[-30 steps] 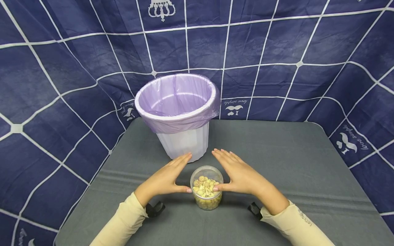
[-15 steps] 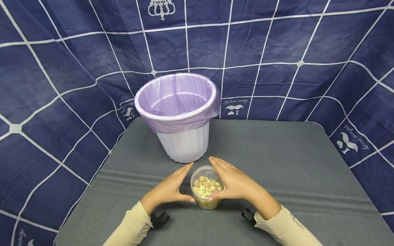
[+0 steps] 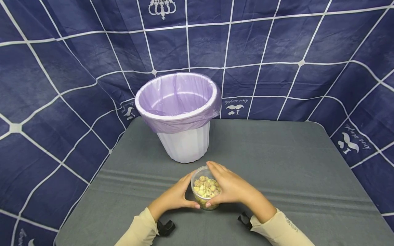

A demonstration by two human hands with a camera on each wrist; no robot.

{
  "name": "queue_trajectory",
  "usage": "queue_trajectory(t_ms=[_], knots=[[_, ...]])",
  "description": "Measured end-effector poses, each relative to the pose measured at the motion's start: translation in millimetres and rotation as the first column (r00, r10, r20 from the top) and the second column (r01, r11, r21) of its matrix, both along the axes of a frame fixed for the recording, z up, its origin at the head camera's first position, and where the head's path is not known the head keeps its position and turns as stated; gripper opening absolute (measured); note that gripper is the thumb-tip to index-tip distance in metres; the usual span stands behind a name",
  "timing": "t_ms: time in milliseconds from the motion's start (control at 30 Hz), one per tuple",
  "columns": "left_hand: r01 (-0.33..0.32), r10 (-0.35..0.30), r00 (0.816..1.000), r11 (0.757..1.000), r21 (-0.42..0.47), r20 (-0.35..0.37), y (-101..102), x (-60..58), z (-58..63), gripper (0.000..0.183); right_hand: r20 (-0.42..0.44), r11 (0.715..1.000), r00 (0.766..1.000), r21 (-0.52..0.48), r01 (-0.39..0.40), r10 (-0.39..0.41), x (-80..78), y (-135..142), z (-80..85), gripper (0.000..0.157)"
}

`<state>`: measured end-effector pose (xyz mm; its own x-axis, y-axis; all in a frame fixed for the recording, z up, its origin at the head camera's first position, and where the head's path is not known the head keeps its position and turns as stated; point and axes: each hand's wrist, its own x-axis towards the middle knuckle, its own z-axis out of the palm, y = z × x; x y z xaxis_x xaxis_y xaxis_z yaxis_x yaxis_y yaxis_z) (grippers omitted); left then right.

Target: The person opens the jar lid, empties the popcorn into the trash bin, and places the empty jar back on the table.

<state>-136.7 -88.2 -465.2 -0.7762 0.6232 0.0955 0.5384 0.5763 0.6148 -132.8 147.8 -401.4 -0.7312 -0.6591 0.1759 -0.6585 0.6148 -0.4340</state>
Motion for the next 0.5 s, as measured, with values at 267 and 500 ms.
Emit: queue_trajectory(t_ms=[267, 500], knots=[[-0.007, 0.007, 1.0, 0.996, 0.084, 0.01, 7, 3.8, -11.8, 0.11, -0.007, 1.0, 1.0, -0.02, 0.014, -0.014, 1.0, -2, -4.5, 0.116], [-0.031, 0.034, 0.999, 0.989, 0.142, -0.016, 12, 6.6, -16.5, 0.111, -0.05, 0.998, 0.998, -0.046, 0.036, -0.038, 1.1, -3, -7.5, 0.106]])
